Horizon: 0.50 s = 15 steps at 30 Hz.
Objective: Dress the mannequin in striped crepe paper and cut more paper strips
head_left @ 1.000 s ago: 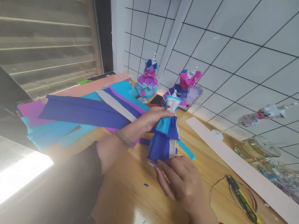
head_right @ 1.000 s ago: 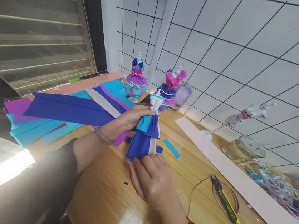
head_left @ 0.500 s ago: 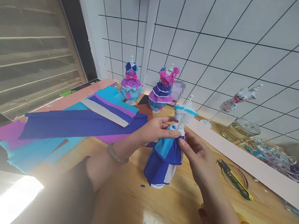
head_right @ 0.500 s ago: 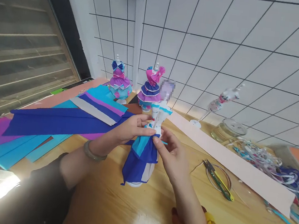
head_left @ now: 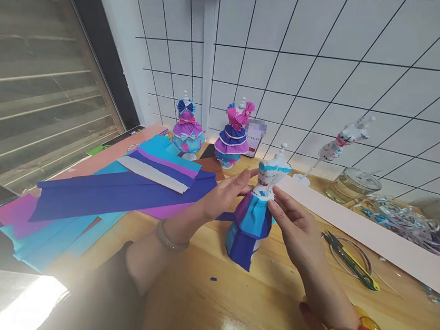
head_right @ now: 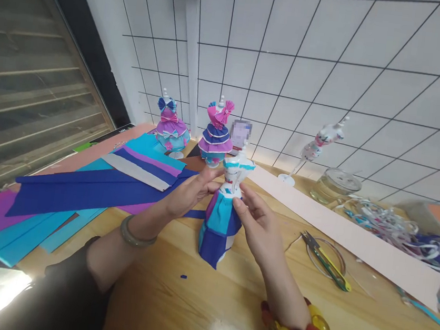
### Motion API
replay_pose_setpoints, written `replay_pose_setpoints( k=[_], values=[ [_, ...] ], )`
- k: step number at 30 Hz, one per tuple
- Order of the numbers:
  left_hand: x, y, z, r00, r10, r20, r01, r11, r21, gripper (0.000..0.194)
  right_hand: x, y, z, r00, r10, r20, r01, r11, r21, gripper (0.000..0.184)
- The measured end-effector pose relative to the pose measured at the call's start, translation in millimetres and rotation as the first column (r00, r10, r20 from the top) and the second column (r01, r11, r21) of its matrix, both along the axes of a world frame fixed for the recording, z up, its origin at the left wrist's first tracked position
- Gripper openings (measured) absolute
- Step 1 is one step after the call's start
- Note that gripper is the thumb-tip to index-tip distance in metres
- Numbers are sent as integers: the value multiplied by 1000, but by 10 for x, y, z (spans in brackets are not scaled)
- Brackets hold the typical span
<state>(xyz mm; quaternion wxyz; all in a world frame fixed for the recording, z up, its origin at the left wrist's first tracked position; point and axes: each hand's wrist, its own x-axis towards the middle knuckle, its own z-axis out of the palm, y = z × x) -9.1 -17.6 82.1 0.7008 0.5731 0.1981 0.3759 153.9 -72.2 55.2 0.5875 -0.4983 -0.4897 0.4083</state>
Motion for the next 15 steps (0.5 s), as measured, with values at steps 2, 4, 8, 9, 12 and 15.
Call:
replay_pose_setpoints(
  k=[2,4,8,9,12,15],
  values=[
    [10,-24,16,999,38,-10,-37,997,69,70,16,-6,12,999,0,54,1,1000,-18,38],
    [21,-44,20,997,72,-33,-66,986,151,66,22,-19,33,994,12,105,-9,1000,-30,40],
    [32,-74,-2,994,80,-80,-60,972,227,61,7,-42,65,990,37,139,-35,999,-17,45],
    [32,-82,-5,993,80,-88,-57,969,241,61,1,-44,68,990,33,137,-32,999,-11,45],
    [31,-113,9,990,87,-113,-49,952,301,62,-12,-49,76,989,27,147,-26,1000,-12,47],
    [25,-150,51,984,91,-155,-31,934,355,62,-18,-57,103,985,42,166,-39,999,-18,45]
  ],
)
